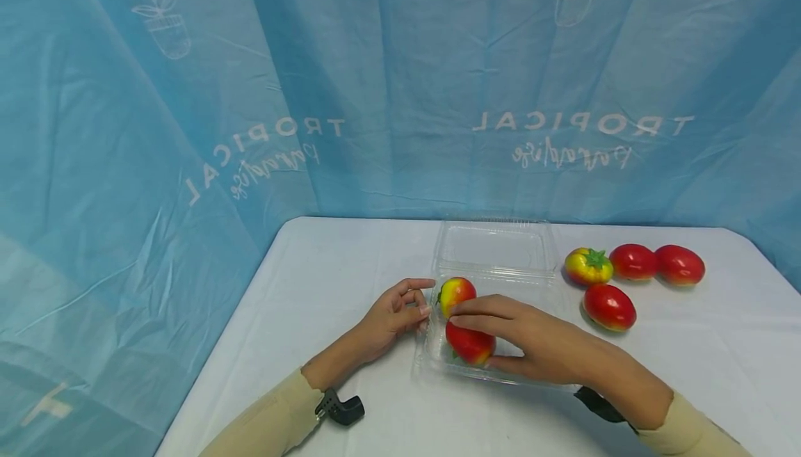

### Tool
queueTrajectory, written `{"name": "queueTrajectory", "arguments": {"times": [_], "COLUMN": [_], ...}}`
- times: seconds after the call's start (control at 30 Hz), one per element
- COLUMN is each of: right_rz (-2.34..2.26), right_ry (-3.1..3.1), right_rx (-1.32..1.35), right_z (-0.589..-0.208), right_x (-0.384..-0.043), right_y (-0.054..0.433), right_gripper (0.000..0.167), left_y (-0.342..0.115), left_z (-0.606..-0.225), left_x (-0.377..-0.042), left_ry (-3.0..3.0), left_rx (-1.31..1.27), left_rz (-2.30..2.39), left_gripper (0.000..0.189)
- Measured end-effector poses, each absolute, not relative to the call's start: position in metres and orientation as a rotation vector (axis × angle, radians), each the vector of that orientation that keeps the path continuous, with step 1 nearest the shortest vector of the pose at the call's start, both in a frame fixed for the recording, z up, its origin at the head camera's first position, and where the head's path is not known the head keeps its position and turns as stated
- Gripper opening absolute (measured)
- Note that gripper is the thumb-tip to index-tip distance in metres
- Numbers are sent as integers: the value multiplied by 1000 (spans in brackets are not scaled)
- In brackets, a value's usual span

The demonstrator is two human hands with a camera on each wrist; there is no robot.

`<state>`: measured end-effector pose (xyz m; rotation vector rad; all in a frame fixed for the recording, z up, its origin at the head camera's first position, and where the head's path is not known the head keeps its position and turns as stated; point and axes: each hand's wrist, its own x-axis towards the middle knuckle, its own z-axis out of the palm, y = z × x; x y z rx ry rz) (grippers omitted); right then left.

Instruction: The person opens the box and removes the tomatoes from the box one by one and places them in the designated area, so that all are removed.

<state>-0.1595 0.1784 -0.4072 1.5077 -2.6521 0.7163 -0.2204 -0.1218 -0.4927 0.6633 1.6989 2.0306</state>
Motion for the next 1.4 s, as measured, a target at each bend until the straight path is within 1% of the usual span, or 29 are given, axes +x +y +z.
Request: {"name": "queueTrajectory", "arguments": {"times": [0.67,0.8,1.0,1.4], "right_rz": [746,776,768,727], "right_ry": [-2532,-2541,-2593,-2585], "right_rx": [1440,1401,1326,1253], "right_z": [-406,-406,-406,-407], "right_x": [-150,-148,-146,-140], "right_y": [199,204,212,227], "right_gripper": [95,95,98,100], "left_y": [-123,-123,-123,-122], "left_z": [-493,-493,-492,-492], "left_x": [-221,-221,-221,-221], "left_ry": [1726,1729,1729,1722], "left_rx": [657,669,671,654], "left_rz": [1991,1981,1981,1991], "left_gripper": [54,55,55,56]}}
